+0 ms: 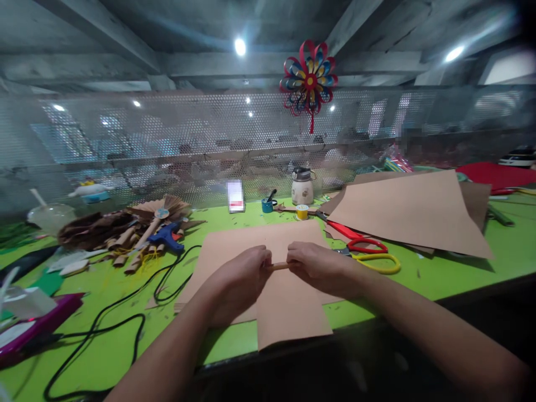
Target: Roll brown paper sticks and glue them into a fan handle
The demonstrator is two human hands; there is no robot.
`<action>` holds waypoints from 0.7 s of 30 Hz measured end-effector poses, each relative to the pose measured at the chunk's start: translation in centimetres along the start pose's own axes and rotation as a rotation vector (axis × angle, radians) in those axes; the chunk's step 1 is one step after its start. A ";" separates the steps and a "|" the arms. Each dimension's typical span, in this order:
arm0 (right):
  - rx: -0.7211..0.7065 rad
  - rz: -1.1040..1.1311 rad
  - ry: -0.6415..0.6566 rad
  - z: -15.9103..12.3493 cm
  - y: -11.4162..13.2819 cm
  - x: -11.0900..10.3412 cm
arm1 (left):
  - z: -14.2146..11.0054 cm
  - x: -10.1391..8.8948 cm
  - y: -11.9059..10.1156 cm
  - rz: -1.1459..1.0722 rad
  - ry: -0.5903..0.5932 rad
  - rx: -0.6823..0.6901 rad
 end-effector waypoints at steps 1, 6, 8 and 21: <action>-0.001 0.000 0.000 -0.1 0.0 0.0 | 0.1 -0.1 -0.2 0.015 0.013 0.013; -0.003 0.001 0.003 -0.7 0.5 -0.4 | 0.8 -0.1 -0.4 0.016 0.087 0.042; 0.001 -0.002 0.002 -0.9 0.6 -0.7 | 0.8 0.0 -0.4 0.027 0.112 0.058; -0.020 -0.037 0.025 -0.9 0.6 -1.1 | -0.4 0.4 -2.6 0.302 -0.020 0.261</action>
Point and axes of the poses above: each hand's wrist, its own z-axis towards the middle knuckle, its own x-axis out of the palm, y = z × x, the point moved 6 cm from there along z, towards the middle knuckle, and after that the axes turned 11 degrees about -x, right-handed, at the moved point
